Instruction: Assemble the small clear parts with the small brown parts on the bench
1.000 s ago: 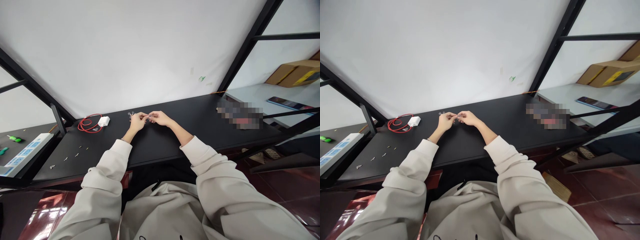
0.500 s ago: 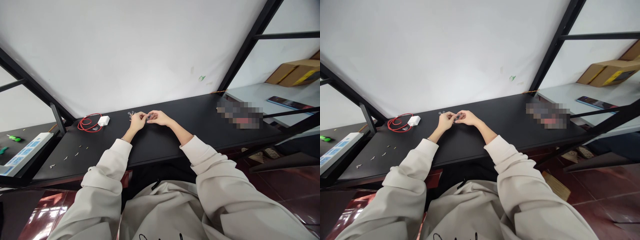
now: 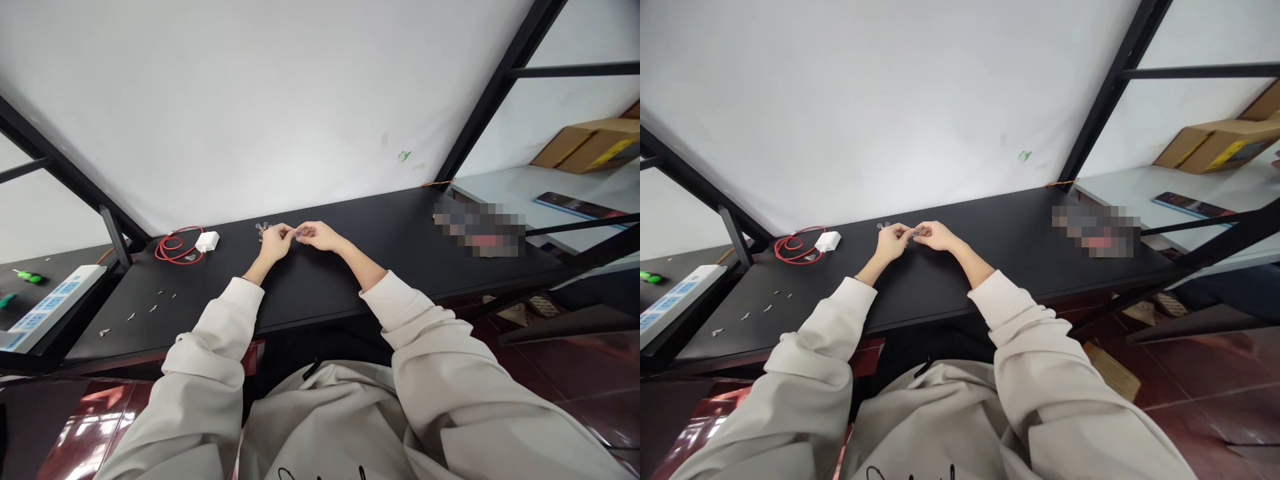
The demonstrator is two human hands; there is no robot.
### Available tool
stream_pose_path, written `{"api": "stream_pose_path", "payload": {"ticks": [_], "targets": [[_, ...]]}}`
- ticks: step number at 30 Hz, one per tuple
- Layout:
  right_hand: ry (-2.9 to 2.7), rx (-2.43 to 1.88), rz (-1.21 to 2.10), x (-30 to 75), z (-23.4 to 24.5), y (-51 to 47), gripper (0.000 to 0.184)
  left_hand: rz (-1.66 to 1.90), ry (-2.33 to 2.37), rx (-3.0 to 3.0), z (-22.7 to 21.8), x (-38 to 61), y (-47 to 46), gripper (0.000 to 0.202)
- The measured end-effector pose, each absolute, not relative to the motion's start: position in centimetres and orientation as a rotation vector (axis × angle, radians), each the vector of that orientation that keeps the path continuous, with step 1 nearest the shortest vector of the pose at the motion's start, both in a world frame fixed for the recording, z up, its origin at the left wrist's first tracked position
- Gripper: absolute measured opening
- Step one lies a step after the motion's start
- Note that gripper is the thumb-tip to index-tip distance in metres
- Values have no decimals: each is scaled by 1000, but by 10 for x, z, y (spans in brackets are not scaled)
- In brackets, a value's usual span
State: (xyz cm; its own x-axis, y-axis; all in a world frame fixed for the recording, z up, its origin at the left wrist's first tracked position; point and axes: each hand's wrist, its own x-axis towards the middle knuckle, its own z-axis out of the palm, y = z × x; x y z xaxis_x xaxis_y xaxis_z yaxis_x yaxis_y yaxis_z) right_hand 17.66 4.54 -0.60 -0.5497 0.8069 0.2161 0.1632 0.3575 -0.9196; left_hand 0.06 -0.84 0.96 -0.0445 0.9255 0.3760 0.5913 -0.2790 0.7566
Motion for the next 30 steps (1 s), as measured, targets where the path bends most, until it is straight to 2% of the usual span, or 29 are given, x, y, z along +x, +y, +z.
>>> {"api": "stream_pose_path", "payload": {"ticks": [7,30], "targets": [[-1936,-818,1227,176,-7,46,19,1233,1596,1866,10,0,-8,14],[-1912,-857,1220,175,-9,48,21,1193,1568,1869,9,0,-8,12]]}}
